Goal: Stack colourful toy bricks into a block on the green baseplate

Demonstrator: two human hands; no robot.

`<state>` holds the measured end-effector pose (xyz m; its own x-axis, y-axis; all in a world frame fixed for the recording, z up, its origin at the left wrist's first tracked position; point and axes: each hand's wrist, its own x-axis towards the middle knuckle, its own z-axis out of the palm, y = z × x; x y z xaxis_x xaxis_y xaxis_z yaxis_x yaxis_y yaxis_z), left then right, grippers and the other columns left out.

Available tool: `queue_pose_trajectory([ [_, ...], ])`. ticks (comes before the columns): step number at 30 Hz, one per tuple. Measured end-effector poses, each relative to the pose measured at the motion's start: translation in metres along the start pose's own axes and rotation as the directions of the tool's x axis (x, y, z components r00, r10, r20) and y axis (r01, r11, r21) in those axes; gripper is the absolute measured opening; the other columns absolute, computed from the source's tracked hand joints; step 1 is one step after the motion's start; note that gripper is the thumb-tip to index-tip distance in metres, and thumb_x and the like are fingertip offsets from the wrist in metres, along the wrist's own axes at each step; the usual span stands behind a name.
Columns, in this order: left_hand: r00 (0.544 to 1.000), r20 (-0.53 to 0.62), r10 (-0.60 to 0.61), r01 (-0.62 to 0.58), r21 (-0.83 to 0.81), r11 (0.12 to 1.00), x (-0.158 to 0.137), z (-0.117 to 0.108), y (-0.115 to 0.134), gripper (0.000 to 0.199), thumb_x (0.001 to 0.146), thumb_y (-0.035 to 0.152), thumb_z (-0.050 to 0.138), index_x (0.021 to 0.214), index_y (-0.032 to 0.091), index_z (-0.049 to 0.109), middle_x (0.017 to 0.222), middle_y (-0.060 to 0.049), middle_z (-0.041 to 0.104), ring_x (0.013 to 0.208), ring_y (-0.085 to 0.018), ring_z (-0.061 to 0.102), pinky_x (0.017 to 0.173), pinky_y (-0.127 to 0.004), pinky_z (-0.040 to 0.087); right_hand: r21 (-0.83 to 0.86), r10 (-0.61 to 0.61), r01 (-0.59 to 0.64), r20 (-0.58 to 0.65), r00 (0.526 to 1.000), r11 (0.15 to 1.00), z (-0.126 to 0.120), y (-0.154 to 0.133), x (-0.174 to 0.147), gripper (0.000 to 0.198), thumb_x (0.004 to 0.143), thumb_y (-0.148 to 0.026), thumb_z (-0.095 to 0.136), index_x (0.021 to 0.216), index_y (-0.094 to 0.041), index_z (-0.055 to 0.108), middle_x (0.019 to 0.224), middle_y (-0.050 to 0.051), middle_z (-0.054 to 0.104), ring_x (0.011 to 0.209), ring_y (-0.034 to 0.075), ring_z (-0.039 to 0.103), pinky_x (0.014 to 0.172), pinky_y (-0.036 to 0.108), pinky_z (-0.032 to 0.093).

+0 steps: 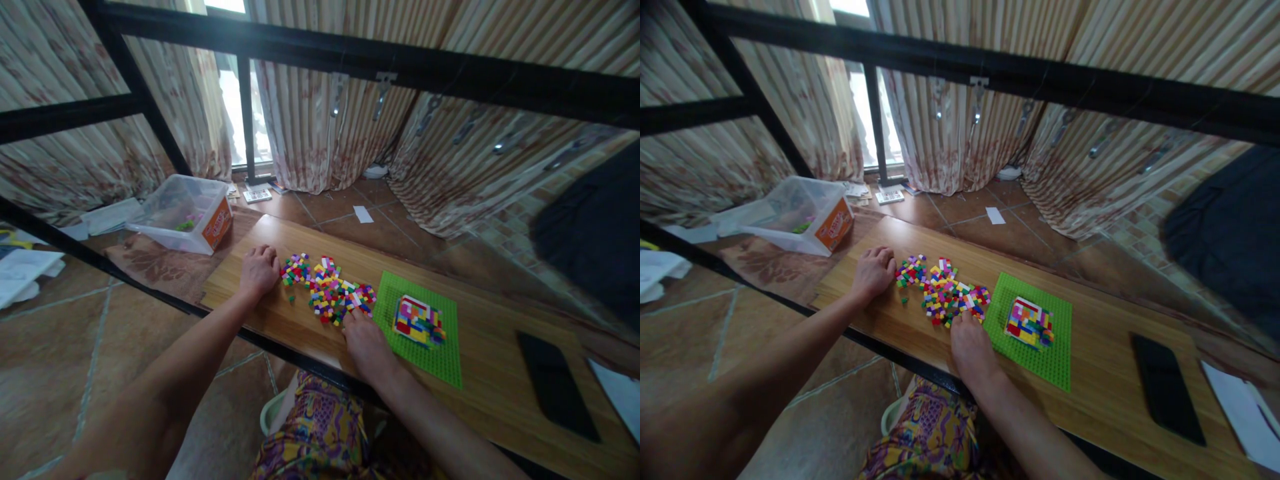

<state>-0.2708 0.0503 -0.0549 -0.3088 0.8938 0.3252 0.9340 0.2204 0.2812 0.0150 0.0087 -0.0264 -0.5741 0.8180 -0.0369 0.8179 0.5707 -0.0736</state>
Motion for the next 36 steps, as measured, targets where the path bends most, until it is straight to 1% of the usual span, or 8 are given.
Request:
queue_pose_trajectory([
  [3, 1.0, 0.0, -0.002, 0.002, -0.006, 1.0, 0.0, 0.0, 0.0, 0.024, 0.092, 0.027, 0.047, 0.103, 0.02, 0.067, 0.12, -0.011, 0.067, 0.111, -0.029, 0.058, 0.102, -0.044, 0.043, 0.087, 0.031, -0.025, -0.069, 0.997, 0.996, 0.005, 0.009, -0.004, 0.02, 0.087, -0.003, 0.053, 0.086, -0.018, 0.066, 0.09, 0.01, 0.068, 0.085, 0.023, 0.064, 0.076, 0.032, 0.045],
  [6, 1.0, 0.001, 0.002, -0.002, -0.002, 1.0, 0.0, 0.0, 0.0, 0.026, 0.091, 0.027, 0.047, 0.104, 0.019, 0.067, 0.122, -0.012, 0.066, 0.113, -0.029, 0.058, 0.103, -0.044, 0.043, 0.192, 0.086, -0.054, -0.165, 0.983, 0.98, 0.011, 0.014, -0.007, 0.016, 0.089, -0.009, 0.054, 0.092, -0.019, 0.066, 0.092, 0.007, 0.067, 0.086, 0.022, 0.063, 0.077, 0.031, 0.046],
  [11, 1.0, 0.002, 0.002, -0.002, 0.002, 1.0, 0.001, 0.002, -0.002, 0.026, 0.091, 0.027, 0.046, 0.104, 0.019, 0.067, 0.121, -0.012, 0.067, 0.113, -0.03, 0.058, 0.101, -0.045, 0.043, 0.289, 0.048, 0.035, -0.277, 0.96, 0.957, 0.014, 0.002, -0.009, 0.018, 0.094, -0.016, 0.051, 0.101, -0.02, 0.068, 0.102, 0.008, 0.066, 0.095, 0.023, 0.061, 0.084, 0.033, 0.046],
  [17, 1.0, -0.011, 0.027, -0.027, 0.019, 0.999, 0.002, 0.004, -0.005, 0.028, 0.092, 0.028, 0.044, 0.103, 0.018, 0.067, 0.121, -0.012, 0.067, 0.114, -0.03, 0.059, 0.101, -0.044, 0.043, 0.291, 0.059, 0.022, -0.266, 0.962, 0.956, 0.016, -0.012, -0.006, 0.016, 0.094, -0.018, 0.054, 0.098, -0.02, 0.069, 0.1, 0.008, 0.063, 0.096, 0.024, 0.058, 0.085, 0.034, 0.046],
  [22, 1.0, -0.005, 0.029, -0.029, 0.028, 0.999, 0.003, 0.002, -0.005, 0.03, 0.092, 0.029, 0.044, 0.105, 0.017, 0.068, 0.121, -0.013, 0.067, 0.113, -0.03, 0.059, 0.102, -0.043, 0.043, 0.304, 0.083, -0.006, -0.242, 0.967, 0.953, 0.016, -0.013, -0.009, 0.012, 0.092, -0.015, 0.059, 0.095, -0.021, 0.07, 0.098, 0.007, 0.063, 0.095, 0.023, 0.057, 0.083, 0.034, 0.047],
  [28, 1.0, -0.005, 0.024, -0.024, 0.031, 0.999, 0.003, 0.001, -0.005, 0.031, 0.091, 0.03, 0.044, 0.105, 0.018, 0.069, 0.122, -0.013, 0.067, 0.112, -0.032, 0.058, 0.101, -0.045, 0.044, 0.343, 0.078, 0.015, -0.257, 0.963, 0.939, 0.016, -0.018, -0.023, 0.012, 0.088, -0.011, 0.061, 0.09, -0.021, 0.068, 0.095, 0.007, 0.062, 0.095, 0.024, 0.057, 0.083, 0.034, 0.048],
  [32, 1.0, -0.001, 0.03, -0.03, 0.037, 0.999, 0.004, 0.002, -0.006, 0.031, 0.091, 0.03, 0.044, 0.107, 0.018, 0.068, 0.122, -0.013, 0.067, 0.112, -0.031, 0.059, 0.101, -0.044, 0.044, 0.351, 0.097, 0.007, -0.278, 0.956, 0.936, 0.019, -0.02, -0.027, 0.012, 0.089, -0.012, 0.059, 0.094, -0.02, 0.066, 0.096, 0.008, 0.063, 0.096, 0.025, 0.058, 0.086, 0.037, 0.049],
  [36, 1.0, 0.0, 0.029, -0.029, 0.053, 0.998, 0.005, 0.003, -0.007, 0.032, 0.091, 0.03, 0.044, 0.107, 0.017, 0.068, 0.123, -0.013, 0.067, 0.112, -0.031, 0.059, 0.103, -0.044, 0.043, 0.348, 0.095, 0.006, -0.274, 0.957, 0.937, 0.021, -0.021, -0.025, 0.011, 0.09, -0.012, 0.057, 0.089, -0.02, 0.065, 0.094, 0.009, 0.064, 0.093, 0.026, 0.059, 0.086, 0.039, 0.049],
])
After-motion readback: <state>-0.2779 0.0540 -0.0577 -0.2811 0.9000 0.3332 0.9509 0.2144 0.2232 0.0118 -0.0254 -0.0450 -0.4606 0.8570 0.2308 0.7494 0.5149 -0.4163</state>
